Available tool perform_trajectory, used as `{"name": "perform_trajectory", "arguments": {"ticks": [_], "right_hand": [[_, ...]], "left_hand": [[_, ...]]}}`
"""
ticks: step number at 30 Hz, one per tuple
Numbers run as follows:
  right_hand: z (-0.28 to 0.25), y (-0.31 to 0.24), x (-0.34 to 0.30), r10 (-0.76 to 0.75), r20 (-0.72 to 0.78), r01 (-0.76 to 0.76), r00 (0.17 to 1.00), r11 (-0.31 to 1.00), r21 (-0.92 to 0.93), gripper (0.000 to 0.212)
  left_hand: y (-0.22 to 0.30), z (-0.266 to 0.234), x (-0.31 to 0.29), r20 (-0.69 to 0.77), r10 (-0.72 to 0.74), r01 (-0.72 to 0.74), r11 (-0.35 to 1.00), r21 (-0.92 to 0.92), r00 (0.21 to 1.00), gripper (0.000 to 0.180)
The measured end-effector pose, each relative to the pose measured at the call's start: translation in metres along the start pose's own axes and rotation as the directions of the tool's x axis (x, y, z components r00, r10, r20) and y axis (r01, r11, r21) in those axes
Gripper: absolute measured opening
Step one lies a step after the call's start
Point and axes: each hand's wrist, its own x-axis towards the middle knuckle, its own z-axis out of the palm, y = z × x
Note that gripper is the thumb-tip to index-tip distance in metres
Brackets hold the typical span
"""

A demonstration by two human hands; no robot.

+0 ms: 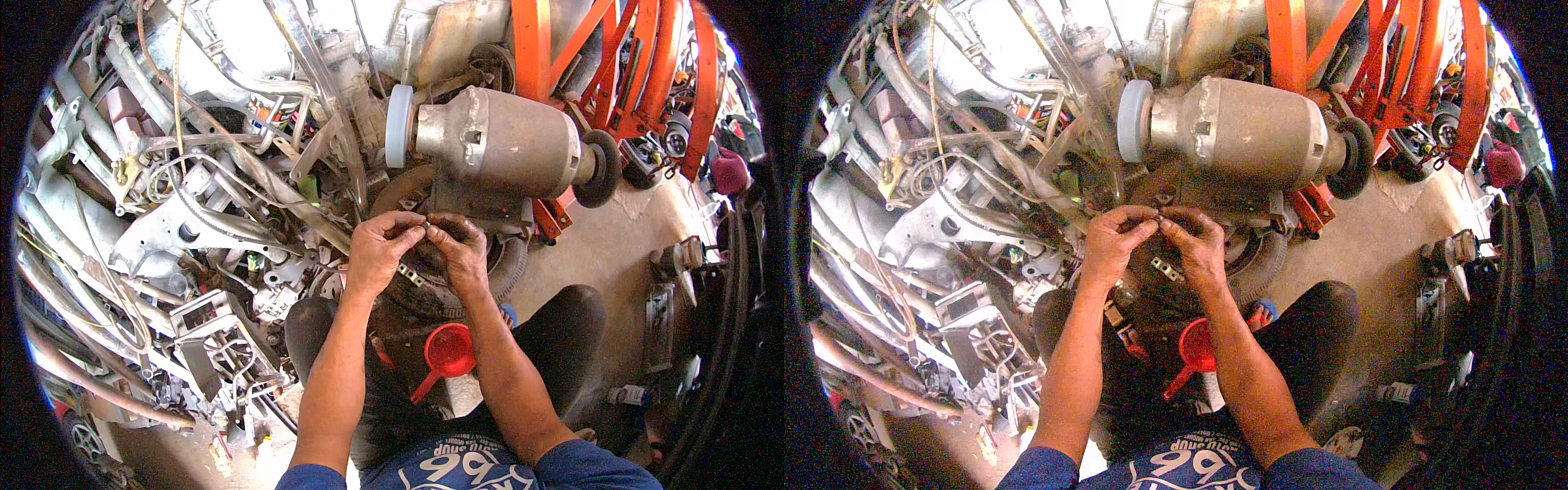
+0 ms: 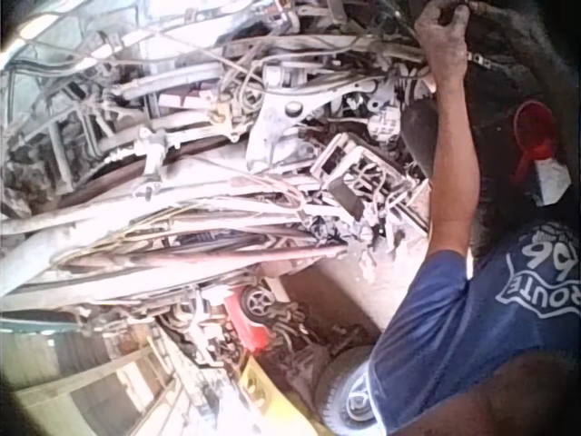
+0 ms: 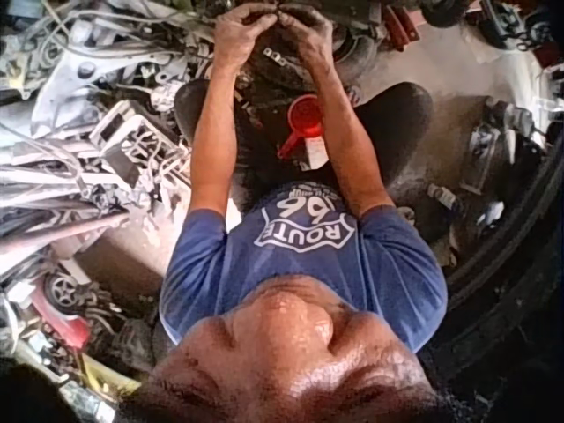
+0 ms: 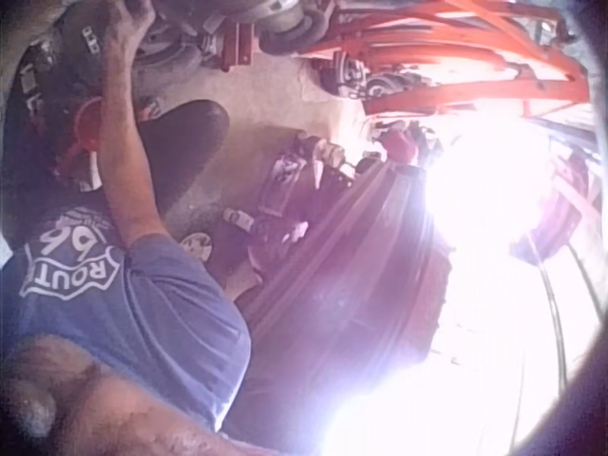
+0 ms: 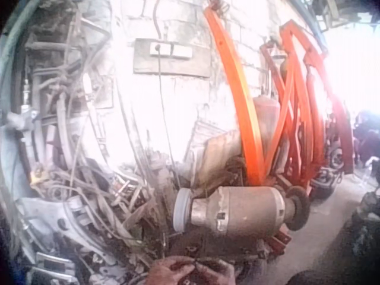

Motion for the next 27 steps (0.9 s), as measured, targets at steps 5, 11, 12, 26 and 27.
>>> {"name": "perform_trajectory", "arguments": {"ticks": [5,11,12,26,27], "right_hand": [[0.002,0.001,0.005,-0.031,0.041,0.033,0.999,0.998,-0.045,0.023],[0.005,-0.002,0.007,0.024,0.018,-0.02,1.0,0.984,-0.175,0.025],[0.006,-0.002,0.008,0.007,0.023,-0.004,1.0,0.987,-0.163,0.025],[0.014,-0.003,0.017,0.062,0.075,-0.061,0.995,0.998,-0.017,0.031],[0.015,-0.002,0.017,0.041,0.064,-0.04,0.997,0.999,-0.017,0.03]], "left_hand": [[-0.007,-0.001,0.004,-0.014,0.185,-0.183,0.979,0.094,0.983,0.019],[-0.004,0.0,0.007,-0.12,0.107,-0.1,0.993,0.058,0.987,0.019],[-0.003,0.0,0.007,-0.131,0.107,-0.099,0.993,0.062,0.986,0.018],[-0.006,-0.002,0.014,-0.173,-0.008,-0.032,0.973,-0.229,0.985,0.02],[-0.005,-0.003,0.014,-0.172,0.0,-0.035,0.979,-0.203,0.985,0.019]]}}
